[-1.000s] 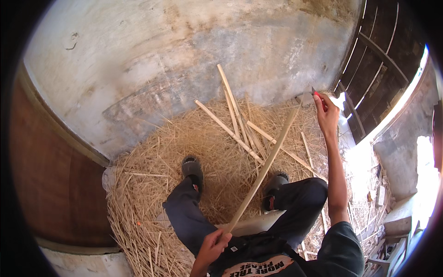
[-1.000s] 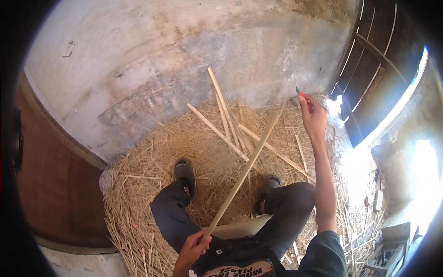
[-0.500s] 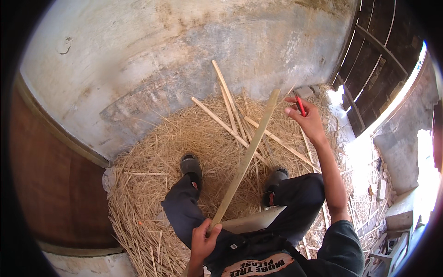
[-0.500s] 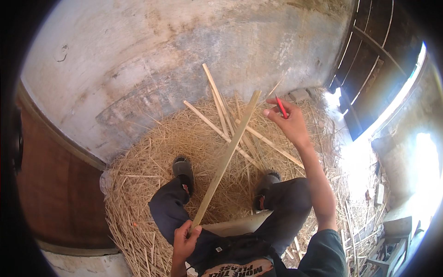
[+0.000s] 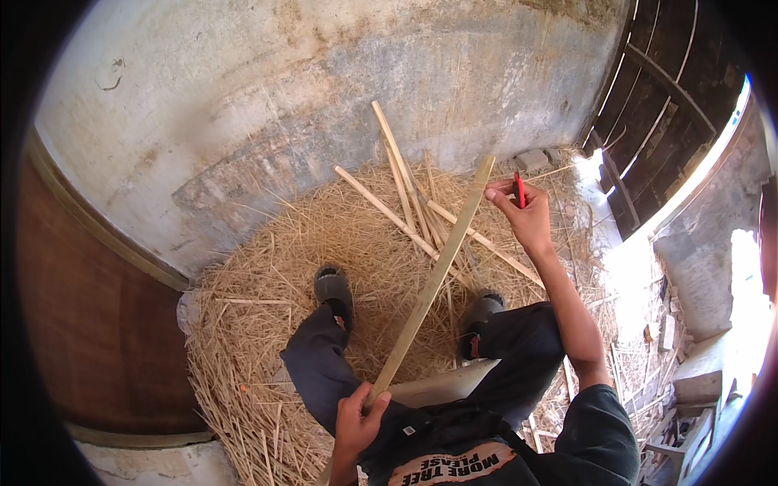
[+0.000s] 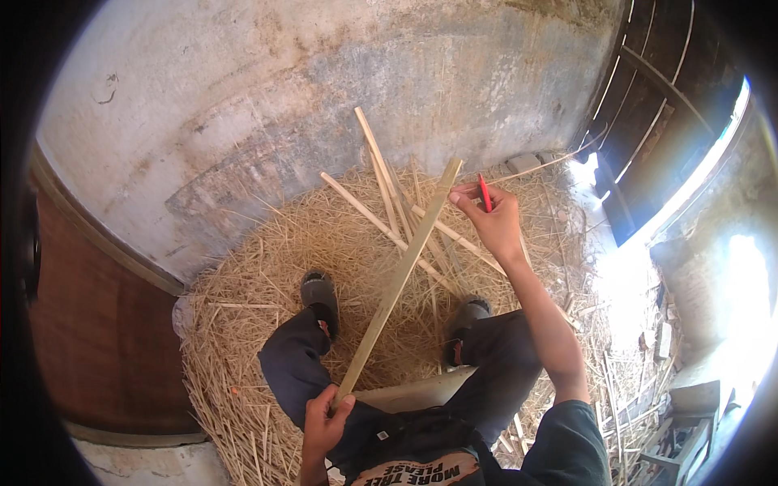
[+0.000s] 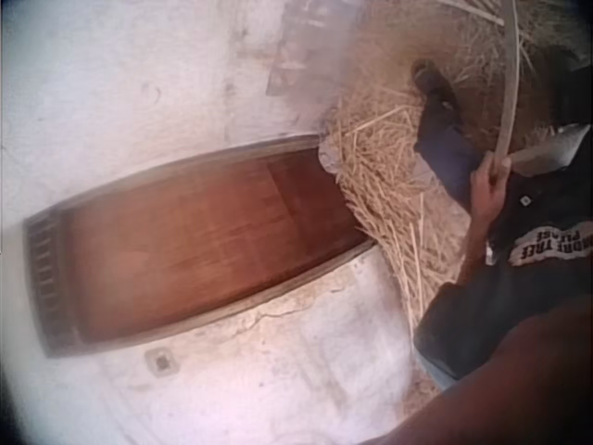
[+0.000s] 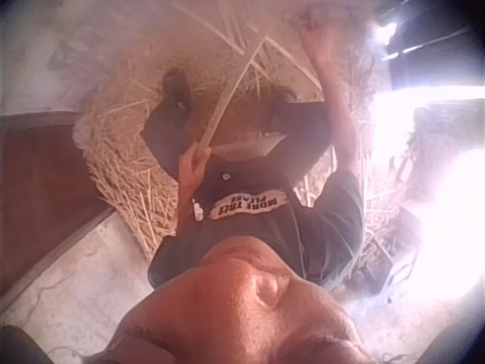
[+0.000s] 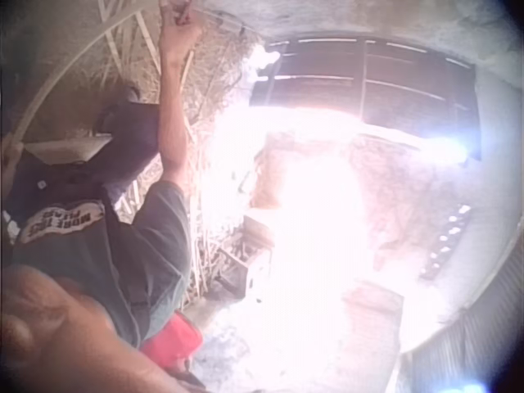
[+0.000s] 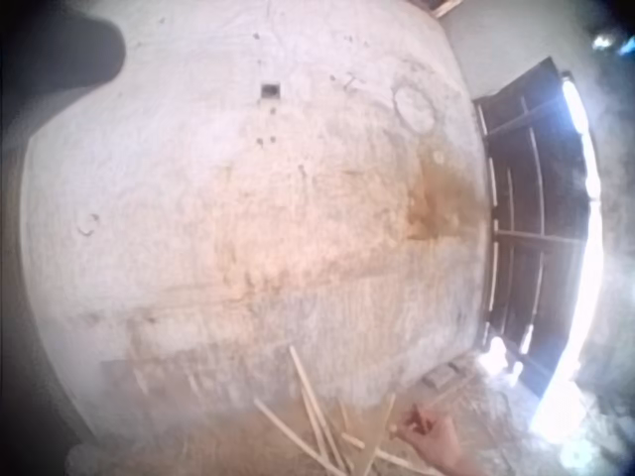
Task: The person sits on a straw-covered floor and uses a red utility knife to shave thin strips of wood from long bamboo poles. They hold the pole with one hand and scrape the blade along the length of the pole with the other, repeating the motion to smooth the surface.
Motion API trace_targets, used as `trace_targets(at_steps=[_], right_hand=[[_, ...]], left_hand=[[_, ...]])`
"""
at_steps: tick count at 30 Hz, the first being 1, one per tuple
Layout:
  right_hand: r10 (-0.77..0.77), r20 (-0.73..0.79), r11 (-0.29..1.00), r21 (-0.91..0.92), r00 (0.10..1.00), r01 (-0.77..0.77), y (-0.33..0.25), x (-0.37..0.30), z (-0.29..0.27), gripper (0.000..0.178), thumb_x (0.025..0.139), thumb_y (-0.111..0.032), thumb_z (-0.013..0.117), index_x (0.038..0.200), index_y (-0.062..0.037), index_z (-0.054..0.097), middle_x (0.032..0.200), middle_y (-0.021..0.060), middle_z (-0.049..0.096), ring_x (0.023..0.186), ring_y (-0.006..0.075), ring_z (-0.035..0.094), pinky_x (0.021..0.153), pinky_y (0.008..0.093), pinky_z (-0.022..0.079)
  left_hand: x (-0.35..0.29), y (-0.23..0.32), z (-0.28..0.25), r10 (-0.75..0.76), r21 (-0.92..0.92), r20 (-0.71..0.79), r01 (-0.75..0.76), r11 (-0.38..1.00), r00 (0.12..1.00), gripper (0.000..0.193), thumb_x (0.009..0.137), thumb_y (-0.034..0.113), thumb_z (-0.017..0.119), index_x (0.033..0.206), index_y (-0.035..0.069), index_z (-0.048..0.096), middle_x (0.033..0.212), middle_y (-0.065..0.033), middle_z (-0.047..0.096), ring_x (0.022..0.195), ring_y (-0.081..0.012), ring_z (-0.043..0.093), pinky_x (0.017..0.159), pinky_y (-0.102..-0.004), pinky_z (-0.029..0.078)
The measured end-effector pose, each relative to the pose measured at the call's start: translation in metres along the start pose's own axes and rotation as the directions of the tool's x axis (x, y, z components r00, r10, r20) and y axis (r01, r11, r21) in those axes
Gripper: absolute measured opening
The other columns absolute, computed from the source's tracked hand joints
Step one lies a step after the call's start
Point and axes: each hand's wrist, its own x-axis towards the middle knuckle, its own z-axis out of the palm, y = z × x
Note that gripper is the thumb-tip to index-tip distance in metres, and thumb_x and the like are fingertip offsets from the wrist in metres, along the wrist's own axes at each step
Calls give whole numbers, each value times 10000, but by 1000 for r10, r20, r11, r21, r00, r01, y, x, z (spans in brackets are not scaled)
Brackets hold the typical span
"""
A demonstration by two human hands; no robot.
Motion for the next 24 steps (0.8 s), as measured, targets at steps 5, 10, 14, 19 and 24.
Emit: trace_targets(at_steps=[5,10,14,19,24], right_hand=[[-16,46,995,-95,999,20,0,1,-5,225,994,-189,802,1084,17,787,886,56,776,837,100,699,767,291,546],[-14,131,1000,-9,991,15,15,5,-14,219,1014,-184,771,1080,25,755,895,46,760,799,100,672,749,300,536],[157,213,977,108,964,-183,17,5,-21,220,1035,-232,742,1079,-16,741,829,-4,690,640,48,529,578,254,413],[216,134,885,393,967,-251,22,8,-24,241,1054,-294,711,1047,-53,723,697,-78,522,519,19,331,480,245,231],[281,-9,890,376,960,-257,19,19,-44,282,1062,-323,704,1034,-44,734,651,-76,471,516,14,324,480,249,202]], left_hand=[[0,-11,-2,-4,-10,46,5,1000,999,365,1061,284,720,833,35,583,604,38,502,559,-33,458,516,-272,342],[1,-24,-5,-56,-139,118,73,988,991,350,1054,259,717,869,-4,578,622,-36,505,604,-57,425,531,-314,354],[2,-23,-9,-94,-147,142,115,982,985,375,1077,293,687,856,7,586,645,-2,541,611,-52,473,537,-295,379],[5,-19,-6,-160,-263,191,207,942,969,367,1103,315,657,873,35,599,670,28,526,602,-49,483,528,-263,380],[3,-28,-13,-310,-453,172,354,818,935,386,1146,368,564,946,40,607,688,52,428,585,-35,372,512,-231,309]])
